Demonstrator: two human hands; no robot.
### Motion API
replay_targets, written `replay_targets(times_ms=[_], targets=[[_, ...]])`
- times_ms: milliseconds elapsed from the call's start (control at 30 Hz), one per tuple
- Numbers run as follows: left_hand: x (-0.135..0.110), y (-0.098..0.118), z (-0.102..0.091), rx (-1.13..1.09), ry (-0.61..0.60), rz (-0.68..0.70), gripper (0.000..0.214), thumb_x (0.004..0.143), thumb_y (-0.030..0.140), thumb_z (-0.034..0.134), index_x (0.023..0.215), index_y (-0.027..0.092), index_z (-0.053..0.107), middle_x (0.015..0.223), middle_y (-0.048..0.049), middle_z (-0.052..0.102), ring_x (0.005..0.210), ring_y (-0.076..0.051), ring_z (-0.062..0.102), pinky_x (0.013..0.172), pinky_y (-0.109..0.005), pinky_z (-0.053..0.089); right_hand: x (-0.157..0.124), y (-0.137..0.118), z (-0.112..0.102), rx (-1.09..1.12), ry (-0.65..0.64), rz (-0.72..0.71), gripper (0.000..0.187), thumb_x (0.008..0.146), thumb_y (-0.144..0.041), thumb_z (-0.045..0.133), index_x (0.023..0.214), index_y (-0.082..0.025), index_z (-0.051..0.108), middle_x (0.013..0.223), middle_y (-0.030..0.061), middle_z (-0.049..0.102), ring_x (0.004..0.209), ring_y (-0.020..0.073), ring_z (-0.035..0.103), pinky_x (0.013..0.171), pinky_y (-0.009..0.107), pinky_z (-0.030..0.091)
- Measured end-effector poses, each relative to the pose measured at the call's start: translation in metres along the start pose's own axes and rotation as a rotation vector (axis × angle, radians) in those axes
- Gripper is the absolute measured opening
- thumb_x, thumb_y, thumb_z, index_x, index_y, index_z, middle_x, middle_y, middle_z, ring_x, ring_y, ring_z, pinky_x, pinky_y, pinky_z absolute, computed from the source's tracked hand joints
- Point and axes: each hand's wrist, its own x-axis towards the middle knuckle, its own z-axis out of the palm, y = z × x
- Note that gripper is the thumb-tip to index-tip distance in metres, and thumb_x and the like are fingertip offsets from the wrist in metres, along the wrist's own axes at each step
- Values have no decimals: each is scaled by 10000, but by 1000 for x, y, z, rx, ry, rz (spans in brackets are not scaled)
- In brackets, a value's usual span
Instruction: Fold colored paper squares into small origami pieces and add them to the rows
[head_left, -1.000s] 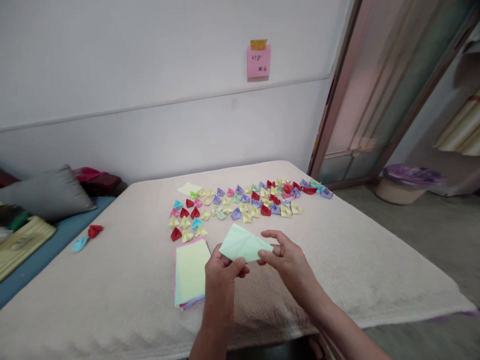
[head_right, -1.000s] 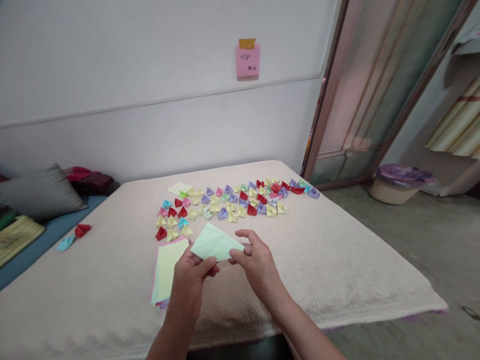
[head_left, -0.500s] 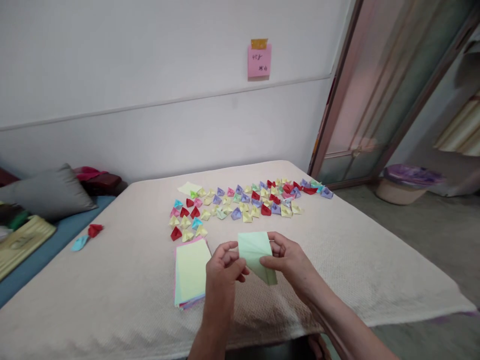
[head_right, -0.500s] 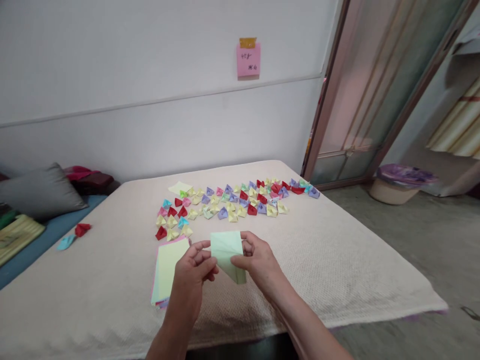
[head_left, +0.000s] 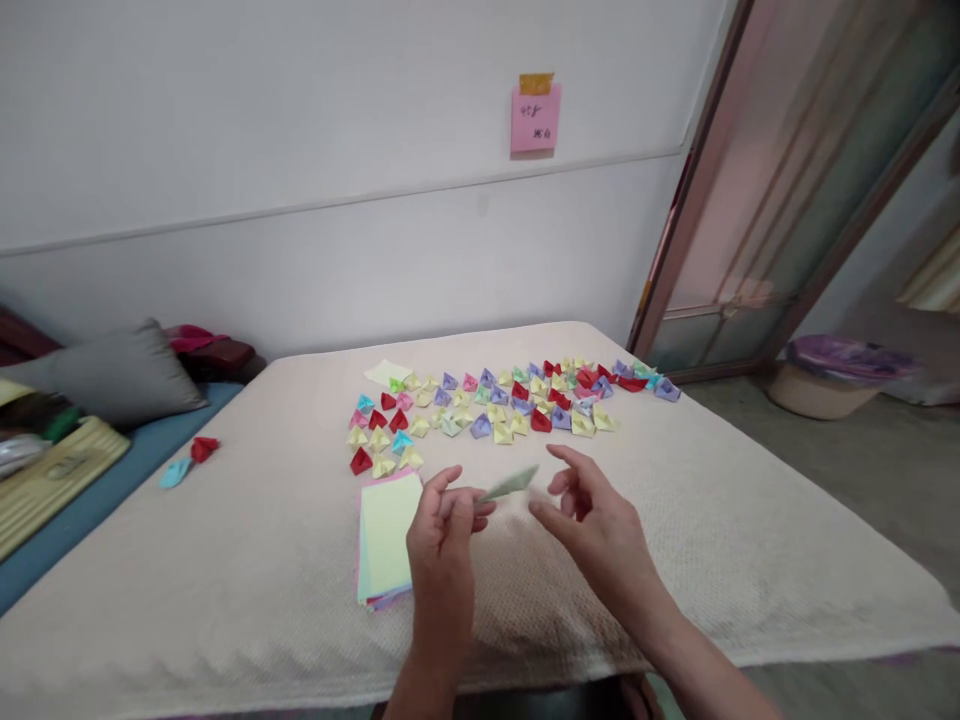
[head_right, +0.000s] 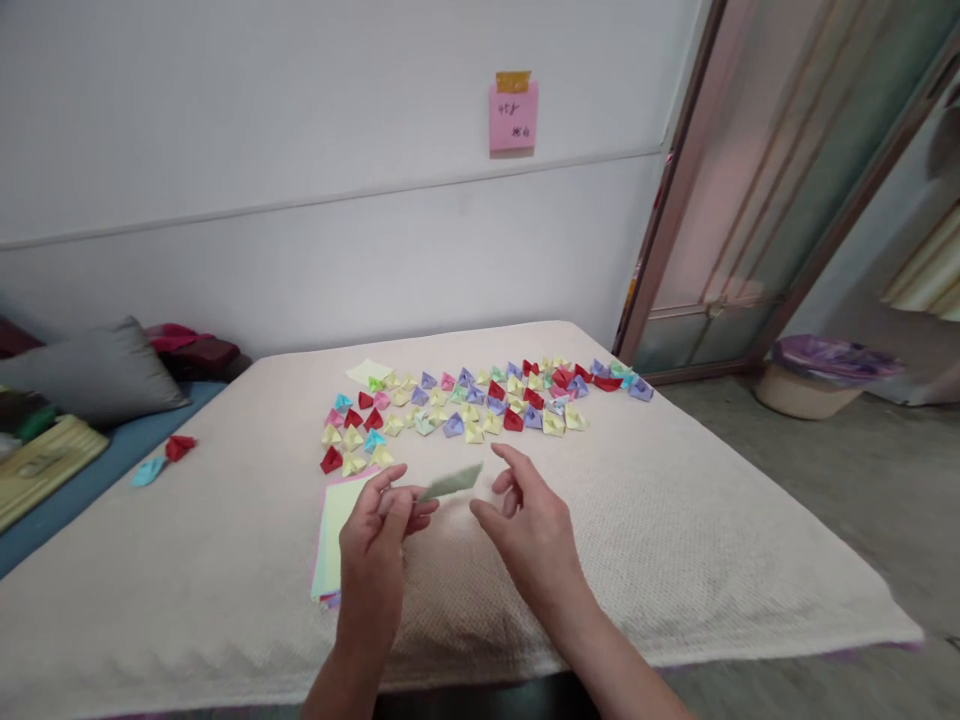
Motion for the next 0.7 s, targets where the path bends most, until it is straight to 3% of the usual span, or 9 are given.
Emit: replay_targets(times_ms=[67, 167, 267, 400, 500, 700], targets=[[-1, 1, -1, 40, 10, 54, 319, 878, 360, 496, 1140, 192, 565, 916, -47, 689, 732, -141, 631, 723, -269, 506, -4, -2, 0, 89, -98, 50, 625, 694, -201, 643, 1293, -230, 467, 625, -61, 556, 495, 110, 468, 535, 254, 422], [-2, 2, -1, 83, 9, 117, 318, 887, 355, 488, 1151, 192, 559, 922, -52, 695, 772, -153, 627, 743, -267, 496, -9, -5, 1, 299, -301, 142, 689, 720, -187, 610, 1366, -235, 377, 588, -64, 596, 496, 127, 549, 494, 239, 427], [-2, 2, -2, 122, 23, 158, 317, 859, 331, 544, 1143, 198, 581, 888, -44, 712, 752, -158, 631, 772, -271, 475, -12, -2, 3, 387, -386, 96, 472, 718, -185, 602, 1187, -239, 583, 706, -9, 683, 616, 163, 654, 547, 261, 473], [-3, 2, -3, 163, 35, 205, 295, 826, 287, 590, 1110, 210, 618, 941, -53, 722, 897, -193, 638, 862, -290, 436, -12, 3, 4, 327, -381, -59, 180, 698, -212, 654, 848, -257, 743, 807, 11, 740, 763, 203, 673, 714, 326, 516], [-5, 0, -2, 131, 17, 185, 348, 820, 253, 593, 1164, 215, 557, 957, -49, 714, 941, -191, 631, 873, -289, 431, -11, 4, 5, 304, -345, -80, 150, 684, -202, 673, 780, -275, 762, 775, -4, 747, 751, 203, 668, 722, 317, 515], [-6, -1, 3, 13, 31, 72, 552, 777, 189, 615, 1283, 239, 401, 1027, -56, 671, 768, -135, 645, 709, -239, 475, -11, 0, 6, 350, -333, -11, 110, 640, -216, 707, 707, -281, 767, 703, -17, 726, 684, 188, 641, 667, 291, 503]])
